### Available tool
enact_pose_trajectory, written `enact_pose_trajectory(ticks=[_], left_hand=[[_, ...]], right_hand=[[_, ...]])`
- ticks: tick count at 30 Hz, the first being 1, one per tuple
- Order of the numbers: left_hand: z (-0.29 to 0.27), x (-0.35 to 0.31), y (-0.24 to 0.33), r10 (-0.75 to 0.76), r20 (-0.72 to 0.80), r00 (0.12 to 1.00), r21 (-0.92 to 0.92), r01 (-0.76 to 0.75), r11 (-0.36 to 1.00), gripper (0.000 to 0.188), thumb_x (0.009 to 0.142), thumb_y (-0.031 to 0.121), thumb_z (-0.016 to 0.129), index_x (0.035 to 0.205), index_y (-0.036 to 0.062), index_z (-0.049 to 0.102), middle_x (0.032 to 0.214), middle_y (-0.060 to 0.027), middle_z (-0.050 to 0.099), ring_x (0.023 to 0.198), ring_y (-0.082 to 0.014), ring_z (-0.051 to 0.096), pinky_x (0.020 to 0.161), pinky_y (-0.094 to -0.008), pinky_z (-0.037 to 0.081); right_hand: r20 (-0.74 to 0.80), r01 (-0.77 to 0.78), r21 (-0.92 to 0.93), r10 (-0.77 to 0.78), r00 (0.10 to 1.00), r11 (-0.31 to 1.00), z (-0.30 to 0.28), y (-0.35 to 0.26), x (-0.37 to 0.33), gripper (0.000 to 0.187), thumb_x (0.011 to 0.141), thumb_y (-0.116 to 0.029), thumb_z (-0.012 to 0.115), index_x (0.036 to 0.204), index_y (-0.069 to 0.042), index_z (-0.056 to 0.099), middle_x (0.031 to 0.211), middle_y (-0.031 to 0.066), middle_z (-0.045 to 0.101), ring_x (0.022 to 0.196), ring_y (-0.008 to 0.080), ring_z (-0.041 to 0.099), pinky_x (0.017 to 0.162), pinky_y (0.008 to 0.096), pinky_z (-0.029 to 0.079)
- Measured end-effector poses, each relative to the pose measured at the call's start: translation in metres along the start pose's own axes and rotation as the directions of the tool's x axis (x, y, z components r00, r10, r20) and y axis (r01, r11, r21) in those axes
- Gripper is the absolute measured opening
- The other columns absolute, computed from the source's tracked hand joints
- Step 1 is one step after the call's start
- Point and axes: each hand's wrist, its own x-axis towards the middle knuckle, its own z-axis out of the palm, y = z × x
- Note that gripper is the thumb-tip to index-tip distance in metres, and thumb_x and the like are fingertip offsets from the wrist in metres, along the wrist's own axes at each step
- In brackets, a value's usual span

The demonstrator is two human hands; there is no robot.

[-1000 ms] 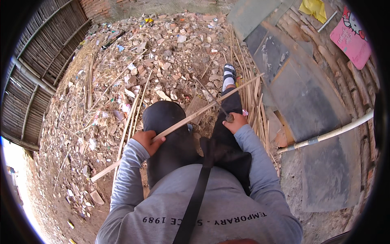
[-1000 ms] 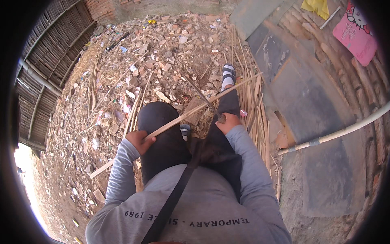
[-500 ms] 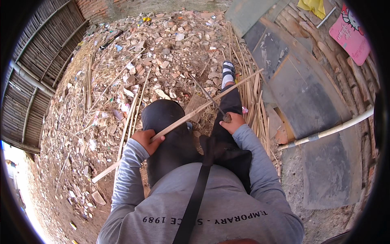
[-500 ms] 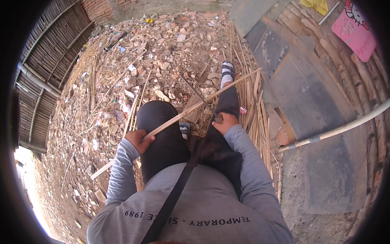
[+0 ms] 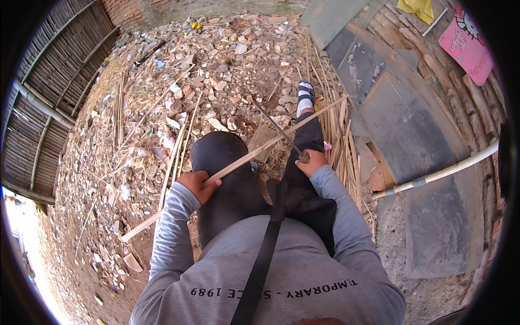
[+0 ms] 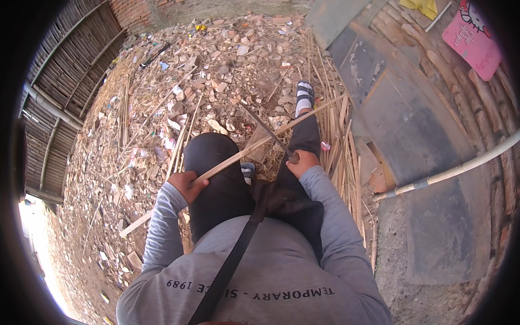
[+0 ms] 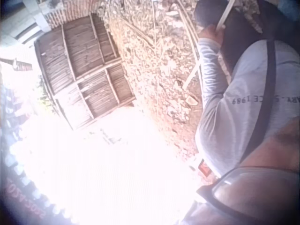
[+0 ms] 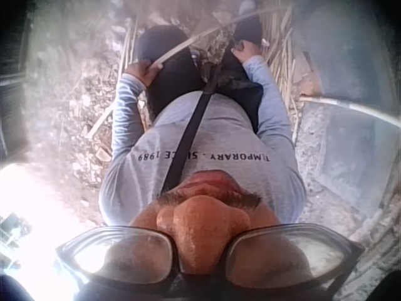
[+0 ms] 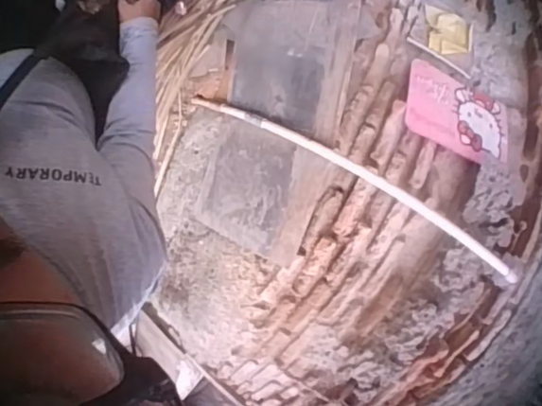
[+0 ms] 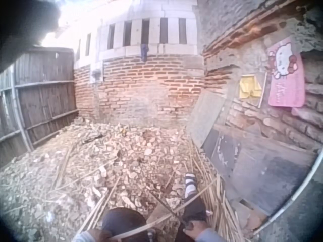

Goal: The person shaves a thin strip of bamboo using a knife, holding the bamboo piece against their leg for support.

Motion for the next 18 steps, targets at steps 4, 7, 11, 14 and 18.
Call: enact_pose_trajectory(ticks=[4,7,11,14,18], left_hand=[[0.001,0.000,-0.001,-0.003,0.000,1.000,0.011,0.003,1.000,0.051,0.086,0.052,0.064,0.072,0.0033,0.060,0.063,-0.0196,0.060,0.065,-0.0410,0.062,0.062,-0.0467,0.050],[0.001,0.000,-0.001,0.000,-0.001,1.000,0.010,0.000,1.000,0.051,0.086,0.052,0.064,0.072,0.0033,0.061,0.063,-0.0197,0.061,0.065,-0.0410,0.062,0.061,-0.0467,0.050],[0.002,0.000,-0.002,0.006,-0.008,1.000,0.008,-0.006,1.000,0.052,0.086,0.053,0.064,0.072,0.0031,0.061,0.063,-0.0199,0.061,0.065,-0.0410,0.063,0.061,-0.0467,0.049],[0.001,0.000,0.000,0.011,-0.001,1.000,0.022,-0.011,1.000,0.052,0.086,0.053,0.063,0.073,0.0027,0.061,0.063,-0.0200,0.061,0.065,-0.0411,0.063,0.061,-0.0467,0.050],[0.004,0.000,-0.003,0.005,-0.010,1.000,0.021,-0.005,1.000,0.053,0.086,0.054,0.063,0.074,0.0024,0.061,0.064,-0.0200,0.061,0.066,-0.0410,0.063,0.062,-0.0466,0.050]], right_hand=[[0.030,-0.042,-0.005,0.042,0.999,0.999,-0.005,-0.007,-0.001,0.033,0.073,-0.031,0.076,0.089,-0.004,0.066,0.085,0.0203,0.066,0.086,0.0404,0.063,0.077,0.0442,0.051],[0.048,-0.067,-0.007,0.067,0.997,0.998,-0.004,-0.006,-0.001,0.033,0.073,-0.031,0.076,0.090,-0.004,0.067,0.087,0.0207,0.067,0.088,0.0407,0.063,0.080,0.0446,0.051],[0.048,-0.066,0.004,0.066,0.997,0.998,-0.002,-0.002,0.000,0.034,0.072,-0.031,0.076,0.090,-0.004,0.067,0.087,0.0209,0.067,0.089,0.0408,0.063,0.080,0.0447,0.050],[0.019,-0.042,0.007,0.042,0.999,0.999,0.002,0.005,-0.001,0.034,0.072,-0.032,0.076,0.090,-0.004,0.067,0.088,0.0210,0.067,0.089,0.0409,0.063,0.080,0.0449,0.051],[0.026,-0.058,0.014,0.058,0.998,0.998,0.003,0.005,-0.001,0.035,0.072,-0.032,0.076,0.090,-0.004,0.067,0.088,0.0209,0.067,0.089,0.0410,0.063,0.080,0.0449,0.051]])
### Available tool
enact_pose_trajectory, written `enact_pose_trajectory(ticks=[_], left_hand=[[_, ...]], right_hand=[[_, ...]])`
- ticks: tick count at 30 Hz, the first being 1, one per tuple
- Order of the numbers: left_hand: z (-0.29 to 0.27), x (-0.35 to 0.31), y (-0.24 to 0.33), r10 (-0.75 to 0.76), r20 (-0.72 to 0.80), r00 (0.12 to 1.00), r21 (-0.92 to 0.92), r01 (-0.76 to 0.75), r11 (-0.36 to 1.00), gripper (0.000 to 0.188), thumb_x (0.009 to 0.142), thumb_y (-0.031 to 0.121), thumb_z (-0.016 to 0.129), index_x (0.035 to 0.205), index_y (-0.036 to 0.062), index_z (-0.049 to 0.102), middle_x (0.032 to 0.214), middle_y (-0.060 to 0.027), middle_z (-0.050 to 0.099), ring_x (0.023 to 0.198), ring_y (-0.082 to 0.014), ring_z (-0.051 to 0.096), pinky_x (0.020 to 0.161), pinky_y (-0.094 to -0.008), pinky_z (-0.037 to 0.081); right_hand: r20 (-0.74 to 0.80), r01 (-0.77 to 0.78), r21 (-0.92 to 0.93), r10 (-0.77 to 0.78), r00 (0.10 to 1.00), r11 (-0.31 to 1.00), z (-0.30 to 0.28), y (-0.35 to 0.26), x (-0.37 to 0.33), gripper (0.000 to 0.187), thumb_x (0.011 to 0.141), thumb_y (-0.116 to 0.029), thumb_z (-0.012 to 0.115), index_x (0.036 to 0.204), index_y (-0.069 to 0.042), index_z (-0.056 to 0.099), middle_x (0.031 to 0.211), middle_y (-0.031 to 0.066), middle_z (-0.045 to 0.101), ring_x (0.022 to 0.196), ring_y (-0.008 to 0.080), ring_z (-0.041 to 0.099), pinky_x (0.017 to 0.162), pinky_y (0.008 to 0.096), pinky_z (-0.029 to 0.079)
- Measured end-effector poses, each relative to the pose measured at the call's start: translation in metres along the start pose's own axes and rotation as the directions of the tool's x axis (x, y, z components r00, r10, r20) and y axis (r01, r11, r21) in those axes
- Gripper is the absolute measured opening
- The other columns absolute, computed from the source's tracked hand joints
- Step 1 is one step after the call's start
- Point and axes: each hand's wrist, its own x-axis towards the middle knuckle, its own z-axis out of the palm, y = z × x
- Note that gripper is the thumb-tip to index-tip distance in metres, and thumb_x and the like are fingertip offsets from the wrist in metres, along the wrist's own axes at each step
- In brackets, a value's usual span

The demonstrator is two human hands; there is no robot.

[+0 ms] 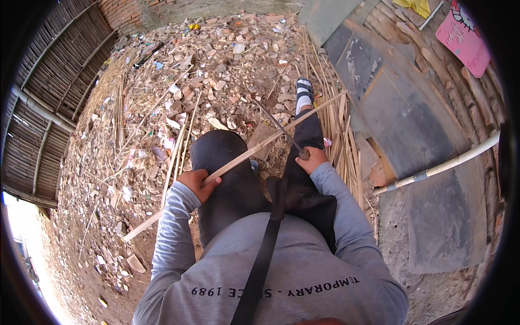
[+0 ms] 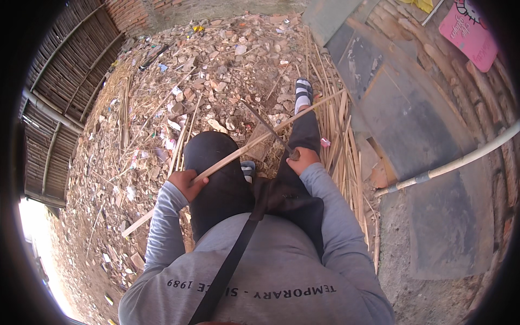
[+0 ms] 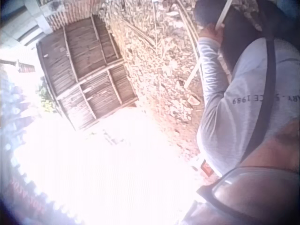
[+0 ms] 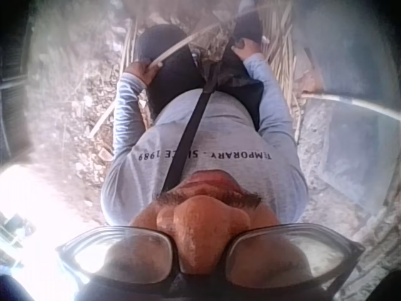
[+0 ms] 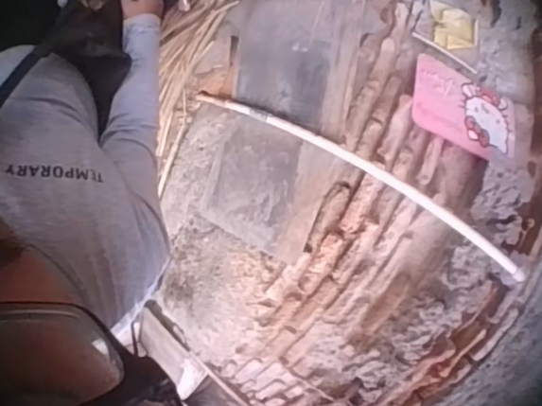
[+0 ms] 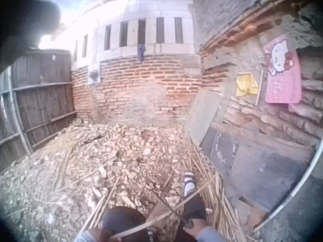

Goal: The person shaves a thin strip of bamboo using a knife, holding the bamboo piece against their leg for support.

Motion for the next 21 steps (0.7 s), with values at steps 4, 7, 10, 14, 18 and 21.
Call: enact_pose_trajectory(ticks=[4,7,10,14,18,21], left_hand=[[-0.001,0.000,0.002,-0.009,0.005,1.000,-0.001,0.009,1.000,0.053,0.086,0.054,0.063,0.074,0.0023,0.061,0.064,-0.0200,0.061,0.066,-0.0408,0.063,0.062,-0.0466,0.050],[-0.002,0.001,0.004,-0.013,0.009,1.000,-0.002,0.013,1.000,0.053,0.086,0.054,0.063,0.074,0.0022,0.061,0.064,-0.0198,0.061,0.066,-0.0407,0.063,0.062,-0.0465,0.050],[-0.002,0.001,0.003,-0.011,0.000,1.000,-0.011,0.011,1.000,0.052,0.086,0.053,0.063,0.074,0.0024,0.061,0.063,-0.0196,0.061,0.065,-0.0406,0.063,0.062,-0.0465,0.050],[0.001,-0.001,0.000,0.011,-0.040,0.999,-0.059,-0.013,0.998,0.050,0.086,0.050,0.065,0.073,0.0027,0.061,0.062,-0.0194,0.060,0.064,-0.0403,0.062,0.061,-0.0464,0.049],[0.003,-0.004,0.001,-0.003,-0.059,0.998,-0.099,-0.003,0.995,0.048,0.086,0.049,0.066,0.072,0.0028,0.060,0.062,-0.0194,0.060,0.063,-0.0402,0.062,0.060,-0.0463,0.049],[0.001,-0.002,0.005,-0.029,-0.076,0.997,-0.107,0.021,0.994,0.049,0.086,0.049,0.066,0.072,0.0027,0.060,0.062,-0.0196,0.060,0.063,-0.0404,0.062,0.061,-0.0464,0.050]], right_hand=[[-0.004,-0.005,0.005,0.005,1.000,1.000,0.000,0.002,0.000,0.035,0.072,-0.032,0.076,0.089,-0.004,0.067,0.088,0.0207,0.067,0.089,0.0410,0.063,0.080,0.0450,0.051],[-0.012,-0.002,0.000,0.002,1.000,1.000,0.001,0.003,0.000,0.034,0.072,-0.032,0.076,0.089,-0.004,0.066,0.087,0.0206,0.067,0.088,0.0410,0.063,0.080,0.0449,0.051],[-0.034,0.004,-0.011,-0.004,0.999,1.000,-0.001,-0.003,-0.001,0.034,0.072,-0.032,0.076,0.088,-0.004,0.066,0.087,0.0205,0.067,0.088,0.0408,0.063,0.079,0.0449,0.051],[-0.106,0.024,0.059,-0.017,0.994,0.998,-0.007,-0.010,-0.004,0.033,0.072,-0.032,0.075,0.088,-0.004,0.067,0.086,0.0196,0.067,0.086,0.0399,0.064,0.078,0.0447,0.051],[-0.088,0.036,-0.108,-0.046,0.995,0.993,-0.037,-0.013,0.000,0.031,0.073,-0.031,0.075,0.085,-0.004,0.066,0.084,0.0184,0.067,0.084,0.0385,0.064,0.077,0.0447,0.052],[-0.139,0.011,-0.175,-0.036,0.990,0.984,-0.041,-0.004,0.009,0.032,0.073,-0.033,0.076,0.084,-0.004,0.065,0.081,0.0174,0.066,0.082,0.0379,0.064,0.076,0.0461,0.051]])
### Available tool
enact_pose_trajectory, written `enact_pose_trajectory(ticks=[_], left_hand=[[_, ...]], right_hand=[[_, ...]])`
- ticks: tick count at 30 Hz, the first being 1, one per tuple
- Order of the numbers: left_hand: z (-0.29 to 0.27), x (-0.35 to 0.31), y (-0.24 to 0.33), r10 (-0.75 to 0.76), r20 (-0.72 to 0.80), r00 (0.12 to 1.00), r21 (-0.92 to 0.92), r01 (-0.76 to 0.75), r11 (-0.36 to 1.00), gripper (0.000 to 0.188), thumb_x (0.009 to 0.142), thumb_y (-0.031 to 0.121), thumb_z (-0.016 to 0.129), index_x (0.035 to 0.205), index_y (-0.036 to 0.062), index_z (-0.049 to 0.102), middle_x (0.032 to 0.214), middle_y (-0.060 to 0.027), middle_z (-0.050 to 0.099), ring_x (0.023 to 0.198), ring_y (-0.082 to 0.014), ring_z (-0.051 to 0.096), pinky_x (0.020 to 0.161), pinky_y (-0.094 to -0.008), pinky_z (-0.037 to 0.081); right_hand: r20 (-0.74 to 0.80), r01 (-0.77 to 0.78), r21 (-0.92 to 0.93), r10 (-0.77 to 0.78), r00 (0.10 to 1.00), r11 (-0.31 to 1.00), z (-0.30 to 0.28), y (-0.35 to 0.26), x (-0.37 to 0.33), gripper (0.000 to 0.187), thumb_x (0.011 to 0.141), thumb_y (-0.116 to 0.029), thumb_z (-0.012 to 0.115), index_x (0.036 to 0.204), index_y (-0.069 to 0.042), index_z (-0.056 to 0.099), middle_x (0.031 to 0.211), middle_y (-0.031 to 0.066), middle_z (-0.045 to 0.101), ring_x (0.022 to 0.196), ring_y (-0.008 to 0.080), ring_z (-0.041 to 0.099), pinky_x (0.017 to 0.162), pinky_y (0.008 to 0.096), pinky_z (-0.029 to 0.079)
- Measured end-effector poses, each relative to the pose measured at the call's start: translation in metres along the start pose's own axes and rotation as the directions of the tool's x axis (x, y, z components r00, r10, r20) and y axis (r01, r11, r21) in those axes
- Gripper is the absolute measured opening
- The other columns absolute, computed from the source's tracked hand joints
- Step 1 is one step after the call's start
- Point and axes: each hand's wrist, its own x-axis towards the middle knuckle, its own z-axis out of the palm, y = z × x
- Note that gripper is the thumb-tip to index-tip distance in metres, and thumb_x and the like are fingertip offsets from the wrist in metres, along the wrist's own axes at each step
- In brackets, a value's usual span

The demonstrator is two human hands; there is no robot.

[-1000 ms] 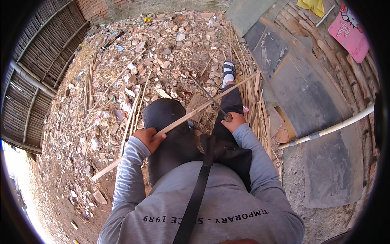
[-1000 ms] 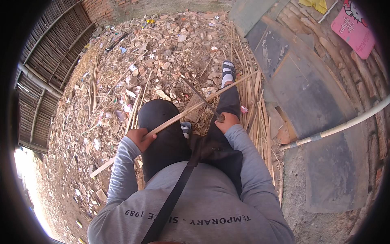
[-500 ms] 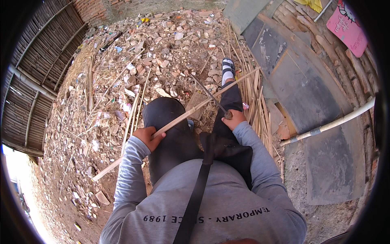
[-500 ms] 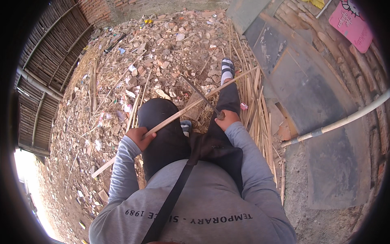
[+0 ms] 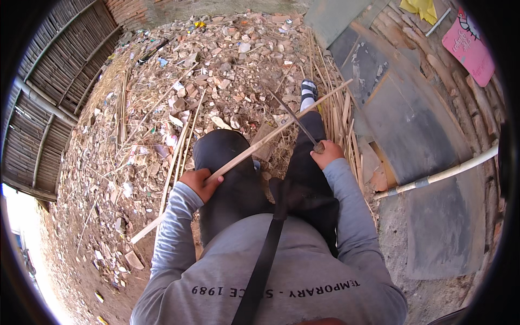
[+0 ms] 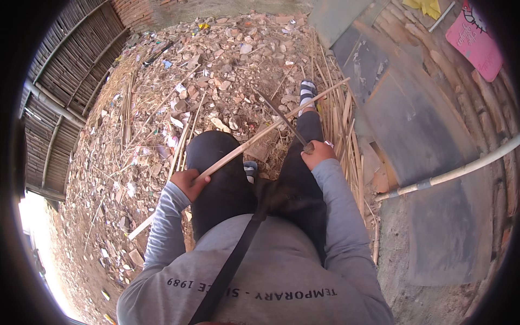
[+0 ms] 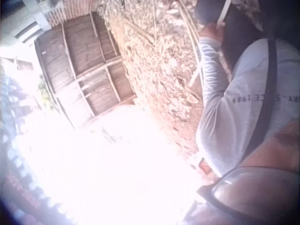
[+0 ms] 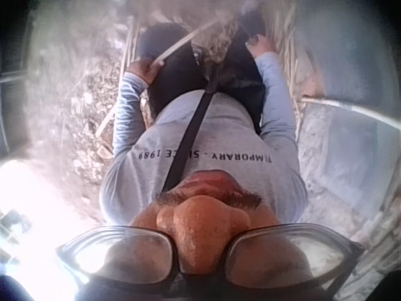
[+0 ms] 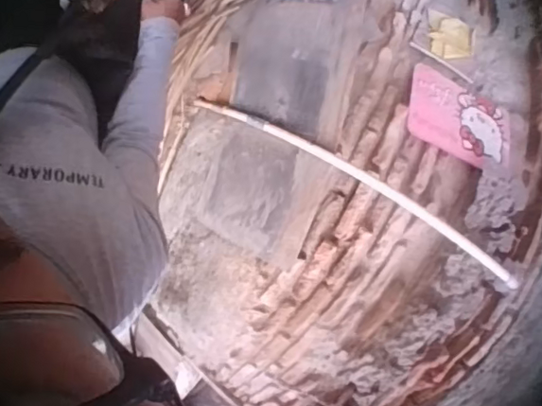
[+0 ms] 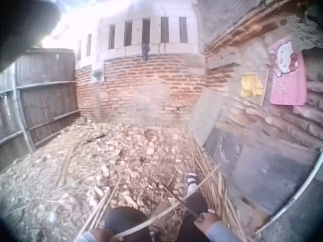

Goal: The person shaves a thin strip of bamboo using a knife, holding the bamboo piece against their leg for support.

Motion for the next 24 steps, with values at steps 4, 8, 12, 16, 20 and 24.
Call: enact_pose_trajectory(ticks=[4,8,12,16,20,24], left_hand=[[-0.002,0.000,0.000,-0.038,0.029,0.999,0.035,0.037,0.999,0.049,0.086,0.050,0.065,0.074,0.0019,0.062,0.064,-0.0204,0.061,0.066,-0.0407,0.063,0.063,-0.0462,0.050],[-0.004,-0.001,0.006,-0.072,0.091,0.993,0.056,0.067,0.996,0.050,0.088,0.050,0.062,0.080,0.0008,0.063,0.070,-0.0214,0.062,0.071,-0.0407,0.063,0.066,-0.0451,0.049],[-0.009,-0.003,0.010,-0.124,0.089,0.988,0.080,0.117,0.990,0.051,0.087,0.051,0.062,0.081,0.0010,0.065,0.072,-0.0210,0.063,0.075,-0.0402,0.064,0.070,-0.0445,0.050],[-0.014,-0.004,0.006,-0.126,0.149,0.981,0.029,0.123,0.992,0.051,0.089,0.052,0.059,0.081,0.0015,0.065,0.074,-0.0222,0.064,0.078,-0.0415,0.064,0.071,-0.0459,0.050],[-0.006,0.002,0.007,-0.024,0.113,0.993,0.099,0.013,0.995,0.051,0.091,0.050,0.057,0.078,0.0006,0.063,0.072,-0.0236,0.062,0.075,-0.0430,0.062,0.068,-0.0478,0.049],[-0.005,-0.003,-0.003,-0.061,0.093,0.994,0.052,0.056,0.997,0.051,0.091,0.049,0.057,0.078,0.0006,0.063,0.071,-0.0228,0.062,0.073,-0.0426,0.062,0.067,-0.0474,0.049]], right_hand=[[0.179,0.019,0.066,-0.031,0.983,0.998,-0.011,-0.042,-0.013,0.030,0.073,-0.031,0.075,0.085,-0.005,0.066,0.081,0.0167,0.067,0.083,0.0367,0.064,0.075,0.0443,0.051],[0.231,0.004,0.004,-0.005,0.973,1.000,0.002,-0.025,-0.006,0.031,0.074,-0.033,0.073,0.091,-0.007,0.069,0.082,0.0157,0.068,0.084,0.0361,0.066,0.077,0.0424,0.052],[0.163,0.008,-0.021,-0.005,0.987,1.000,0.001,-0.030,0.003,0.033,0.072,-0.036,0.074,0.087,-0.007,0.068,0.083,0.0165,0.068,0.083,0.0371,0.065,0.076,0.0440,0.052],[0.235,0.058,-0.062,-0.042,0.971,0.996,-0.014,-0.051,0.001,0.031,0.074,-0.036,0.071,0.089,-0.009,0.069,0.087,0.0151,0.069,0.086,0.0360,0.066,0.079,0.0426,0.052],[0.173,-0.082,-0.112,0.101,0.980,0.990,0.009,-0.008,0.020,0.028,0.074,-0.033,0.068,0.090,-0.009,0.070,0.088,0.0157,0.069,0.087,0.0367,0.065,0.081,0.0438,0.052],[0.118,-0.025,-0.100,0.037,0.992,0.995,0.007,-0.033,0.011,0.030,0.072,-0.033,0.072,0.088,-0.007,0.068,0.087,0.0177,0.068,0.087,0.0389,0.064,0.080,0.0452,0.052]])
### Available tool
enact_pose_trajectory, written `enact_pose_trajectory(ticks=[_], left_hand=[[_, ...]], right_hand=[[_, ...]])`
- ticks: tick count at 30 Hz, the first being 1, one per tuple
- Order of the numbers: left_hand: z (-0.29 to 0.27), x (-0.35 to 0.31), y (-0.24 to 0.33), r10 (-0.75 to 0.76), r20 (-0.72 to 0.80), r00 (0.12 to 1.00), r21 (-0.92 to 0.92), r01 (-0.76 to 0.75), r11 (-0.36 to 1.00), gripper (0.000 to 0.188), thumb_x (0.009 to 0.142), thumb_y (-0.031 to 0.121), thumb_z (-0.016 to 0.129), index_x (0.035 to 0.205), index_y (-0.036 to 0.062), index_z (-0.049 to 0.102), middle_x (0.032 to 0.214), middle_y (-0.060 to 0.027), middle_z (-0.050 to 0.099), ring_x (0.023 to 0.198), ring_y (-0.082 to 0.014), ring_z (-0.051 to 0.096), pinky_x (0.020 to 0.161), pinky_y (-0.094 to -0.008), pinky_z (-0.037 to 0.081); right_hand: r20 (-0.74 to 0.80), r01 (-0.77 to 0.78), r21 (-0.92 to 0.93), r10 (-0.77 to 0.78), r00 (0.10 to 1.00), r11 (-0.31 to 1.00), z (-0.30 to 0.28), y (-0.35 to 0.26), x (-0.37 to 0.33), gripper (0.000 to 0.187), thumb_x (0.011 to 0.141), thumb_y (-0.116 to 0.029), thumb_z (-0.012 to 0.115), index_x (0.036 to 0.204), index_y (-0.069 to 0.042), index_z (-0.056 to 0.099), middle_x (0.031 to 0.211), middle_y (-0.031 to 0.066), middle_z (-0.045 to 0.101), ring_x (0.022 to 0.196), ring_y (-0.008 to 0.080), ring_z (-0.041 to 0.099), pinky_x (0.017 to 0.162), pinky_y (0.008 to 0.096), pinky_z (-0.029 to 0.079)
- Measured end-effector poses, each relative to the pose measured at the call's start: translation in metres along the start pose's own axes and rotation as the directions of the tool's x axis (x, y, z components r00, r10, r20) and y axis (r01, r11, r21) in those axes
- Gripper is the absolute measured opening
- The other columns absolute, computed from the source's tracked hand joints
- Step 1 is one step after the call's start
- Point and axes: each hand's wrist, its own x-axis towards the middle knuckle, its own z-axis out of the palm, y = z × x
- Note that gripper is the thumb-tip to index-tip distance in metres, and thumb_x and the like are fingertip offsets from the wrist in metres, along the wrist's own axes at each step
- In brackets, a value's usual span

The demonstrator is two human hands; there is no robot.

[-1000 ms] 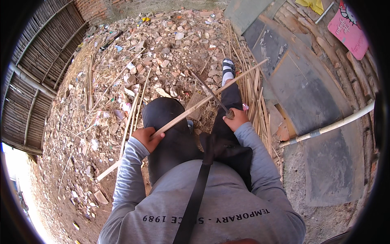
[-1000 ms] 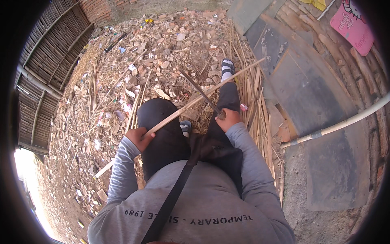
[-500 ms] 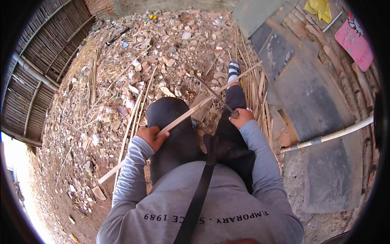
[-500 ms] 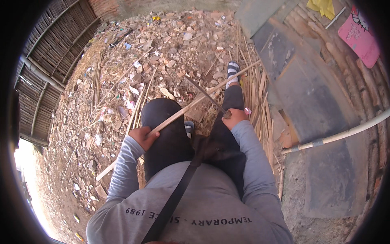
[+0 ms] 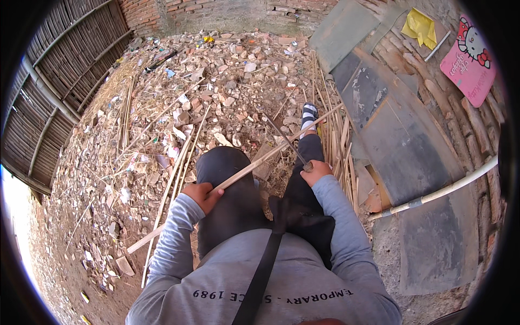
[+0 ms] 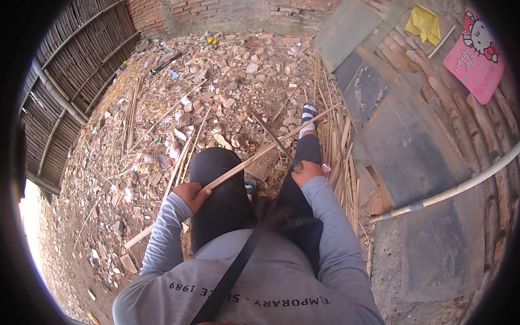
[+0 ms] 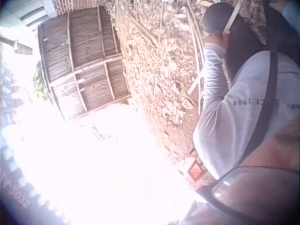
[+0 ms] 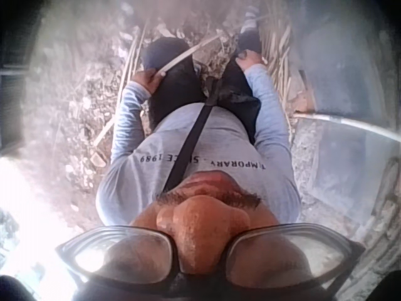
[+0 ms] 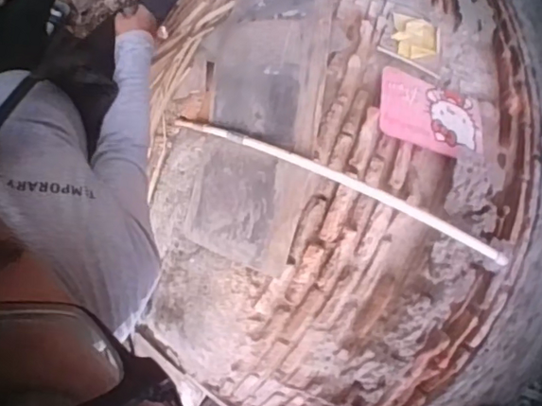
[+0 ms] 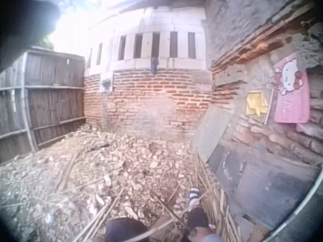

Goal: The person shaves a thin strip of bamboo using a knife, holding the bamboo piece against their leg for support.

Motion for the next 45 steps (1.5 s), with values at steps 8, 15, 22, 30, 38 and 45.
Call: enact_pose_trajectory(ticks=[8,15,22,30,38,45], left_hand=[[0.004,0.001,0.003,0.076,-0.113,0.991,0.004,-0.076,0.997,0.050,0.088,0.048,0.062,0.070,0.0024,0.060,0.060,-0.0203,0.059,0.062,-0.0414,0.061,0.060,-0.0475,0.049],[0.006,0.002,-0.004,0.106,-0.128,0.986,-0.045,-0.112,0.993,0.050,0.088,0.047,0.063,0.070,0.0012,0.060,0.061,-0.0206,0.059,0.062,-0.0417,0.061,0.059,-0.0469,0.049],[0.007,0.003,-0.005,0.073,-0.113,0.991,-0.056,-0.079,0.995,0.050,0.090,0.047,0.061,0.070,0.0010,0.060,0.061,-0.0213,0.059,0.063,-0.0413,0.061,0.061,-0.0471,0.048],[0.004,0.005,0.001,0.077,-0.088,0.993,-0.057,-0.082,0.995,0.049,0.089,0.047,0.062,0.071,0.0012,0.061,0.062,-0.0208,0.059,0.063,-0.0409,0.061,0.060,-0.0470,0.048],[0.005,0.006,-0.005,0.075,-0.069,0.995,-0.065,-0.079,0.995,0.048,0.089,0.046,0.062,0.071,0.0013,0.061,0.060,-0.0205,0.058,0.063,-0.0412,0.061,0.059,-0.0467,0.048],[0.005,0.005,-0.003,0.086,-0.082,0.993,-0.016,-0.088,0.996,0.048,0.089,0.046,0.062,0.071,0.0015,0.061,0.060,-0.0208,0.058,0.063,-0.0419,0.061,0.060,-0.0470,0.048]], right_hand=[[0.060,-0.057,-0.008,0.057,0.997,0.998,-0.009,0.014,0.010,0.030,0.074,-0.033,0.071,0.092,-0.008,0.069,0.088,0.0177,0.068,0.088,0.0381,0.065,0.082,0.0449,0.052],[0.106,0.016,-0.007,-0.016,0.994,1.000,-0.026,-0.004,0.003,0.032,0.073,-0.033,0.074,0.089,-0.006,0.068,0.087,0.0169,0.068,0.087,0.0377,0.065,0.079,0.0445,0.052],[0.022,0.006,0.023,-0.006,1.000,1.000,-0.022,0.002,0.007,0.032,0.073,-0.033,0.075,0.087,-0.006,0.068,0.084,0.0169,0.068,0.085,0.0377,0.065,0.079,0.0445,0.052],[0.123,-0.028,-0.062,0.036,0.992,0.998,-0.032,0.009,0.014,0.032,0.076,-0.033,0.070,0.099,-0.011,0.070,0.095,0.0182,0.069,0.094,0.0368,0.065,0.086,0.0443,0.052],[0.162,0.043,-0.017,-0.040,0.986,0.999,-0.031,-0.013,0.002,0.033,0.072,-0.032,0.075,0.092,-0.005,0.069,0.087,0.0177,0.068,0.088,0.0378,0.065,0.080,0.0437,0.052],[0.096,-0.047,-0.035,0.050,0.994,0.998,-0.024,0.010,0.015,0.030,0.075,-0.033,0.069,0.095,-0.010,0.070,0.096,0.0173,0.069,0.093,0.0375,0.065,0.085,0.0441,0.052]])
